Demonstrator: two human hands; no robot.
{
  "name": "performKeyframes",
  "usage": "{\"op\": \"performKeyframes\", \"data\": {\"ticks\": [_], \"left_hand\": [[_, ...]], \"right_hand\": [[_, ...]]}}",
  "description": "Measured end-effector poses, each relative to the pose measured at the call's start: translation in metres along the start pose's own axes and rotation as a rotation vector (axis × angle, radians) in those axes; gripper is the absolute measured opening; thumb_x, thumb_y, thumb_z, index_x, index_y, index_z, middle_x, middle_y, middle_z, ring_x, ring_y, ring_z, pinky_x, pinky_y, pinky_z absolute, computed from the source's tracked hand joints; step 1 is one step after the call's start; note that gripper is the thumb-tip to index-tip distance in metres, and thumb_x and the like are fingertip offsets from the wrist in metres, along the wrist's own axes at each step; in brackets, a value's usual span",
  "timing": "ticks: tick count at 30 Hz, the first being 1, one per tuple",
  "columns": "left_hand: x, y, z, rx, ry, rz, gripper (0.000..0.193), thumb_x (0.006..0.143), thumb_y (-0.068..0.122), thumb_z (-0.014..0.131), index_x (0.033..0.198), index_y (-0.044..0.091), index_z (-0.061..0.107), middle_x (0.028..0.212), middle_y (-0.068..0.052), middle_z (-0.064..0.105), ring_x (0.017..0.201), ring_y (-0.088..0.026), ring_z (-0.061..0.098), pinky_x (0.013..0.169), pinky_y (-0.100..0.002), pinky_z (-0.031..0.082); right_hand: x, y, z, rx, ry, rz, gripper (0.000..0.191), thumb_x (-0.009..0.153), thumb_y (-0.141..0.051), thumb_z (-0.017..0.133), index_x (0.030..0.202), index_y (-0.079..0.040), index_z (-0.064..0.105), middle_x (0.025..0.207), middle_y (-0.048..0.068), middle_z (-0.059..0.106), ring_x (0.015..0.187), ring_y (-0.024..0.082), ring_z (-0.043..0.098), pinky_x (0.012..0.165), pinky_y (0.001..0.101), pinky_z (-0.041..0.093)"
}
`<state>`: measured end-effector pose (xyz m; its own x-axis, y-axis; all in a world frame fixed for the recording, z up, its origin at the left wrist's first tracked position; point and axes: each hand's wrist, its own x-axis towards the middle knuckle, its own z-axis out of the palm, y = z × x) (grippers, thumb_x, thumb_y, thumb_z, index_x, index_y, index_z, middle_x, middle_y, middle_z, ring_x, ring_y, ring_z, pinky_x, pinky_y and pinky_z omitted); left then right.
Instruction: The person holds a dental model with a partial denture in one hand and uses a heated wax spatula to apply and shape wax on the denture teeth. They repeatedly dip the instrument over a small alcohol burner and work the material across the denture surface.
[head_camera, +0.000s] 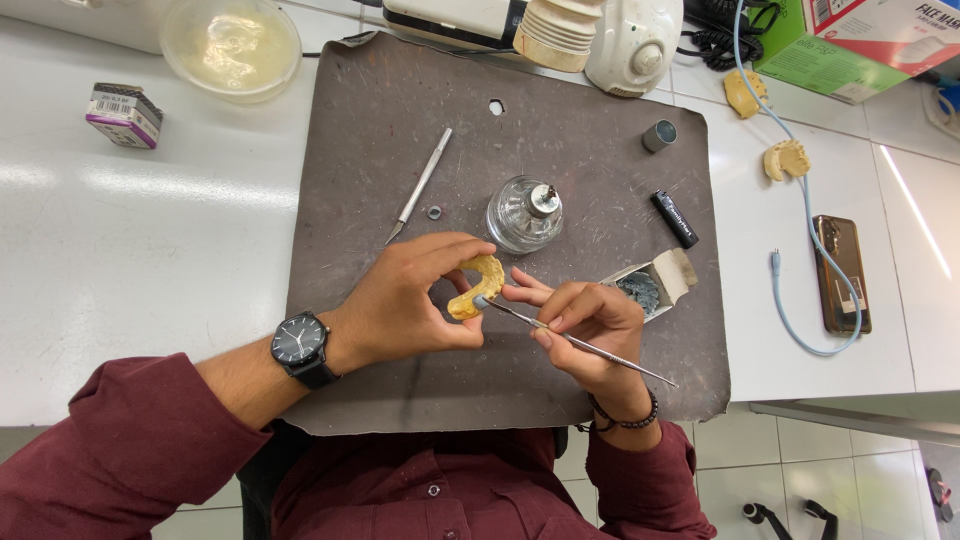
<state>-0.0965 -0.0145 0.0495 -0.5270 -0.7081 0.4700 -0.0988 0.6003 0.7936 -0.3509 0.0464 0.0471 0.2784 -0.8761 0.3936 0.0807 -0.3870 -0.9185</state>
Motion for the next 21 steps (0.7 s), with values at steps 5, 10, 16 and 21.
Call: {"op": "performKeyframes", "data": {"ticks": [5, 10, 16, 21], "left_hand": [[-0.0001, -0.0030, 0.0013, 0.013, -0.007, 0.044, 0.068, 0.068, 0.009, 0.082, 0.131, -0.001, 0.060, 0.125, -0.014, 0.069, 0.092, -0.016, 0.078, 0.080, -0.027, 0.064], [0.0001, -0.0048, 0.0011, 0.007, -0.017, 0.046, 0.068, 0.068, 0.010, 0.083, 0.132, -0.001, 0.060, 0.126, -0.015, 0.068, 0.094, -0.017, 0.078, 0.082, -0.028, 0.064], [-0.0005, -0.0023, 0.0009, 0.001, -0.009, 0.032, 0.068, 0.068, 0.010, 0.083, 0.131, -0.001, 0.061, 0.126, -0.014, 0.068, 0.094, -0.017, 0.078, 0.081, -0.028, 0.064], [0.0003, 0.0000, 0.0008, 0.014, -0.006, 0.033, 0.067, 0.068, 0.010, 0.083, 0.131, -0.001, 0.061, 0.125, -0.014, 0.068, 0.093, -0.017, 0.078, 0.081, -0.028, 0.064]], "right_hand": [[0.0009, 0.0009, -0.0012, 0.006, -0.009, -0.008, 0.018, 0.087, 0.005, 0.074, 0.089, -0.005, 0.059, 0.086, 0.012, 0.071, 0.112, 0.038, 0.075, 0.125, 0.0662, 0.043], [0.0017, 0.0013, -0.0010, -0.025, -0.007, -0.012, 0.018, 0.086, 0.007, 0.073, 0.087, -0.005, 0.059, 0.085, 0.011, 0.071, 0.111, 0.038, 0.075, 0.125, 0.0657, 0.043], [0.0019, 0.0000, 0.0004, -0.058, 0.000, -0.019, 0.018, 0.087, 0.007, 0.072, 0.086, -0.005, 0.059, 0.084, 0.011, 0.071, 0.111, 0.038, 0.075, 0.124, 0.0651, 0.044], [0.0027, -0.0017, 0.0011, -0.071, 0.002, -0.017, 0.018, 0.087, 0.007, 0.071, 0.086, -0.005, 0.058, 0.084, 0.012, 0.071, 0.111, 0.038, 0.075, 0.124, 0.0647, 0.044]]}}
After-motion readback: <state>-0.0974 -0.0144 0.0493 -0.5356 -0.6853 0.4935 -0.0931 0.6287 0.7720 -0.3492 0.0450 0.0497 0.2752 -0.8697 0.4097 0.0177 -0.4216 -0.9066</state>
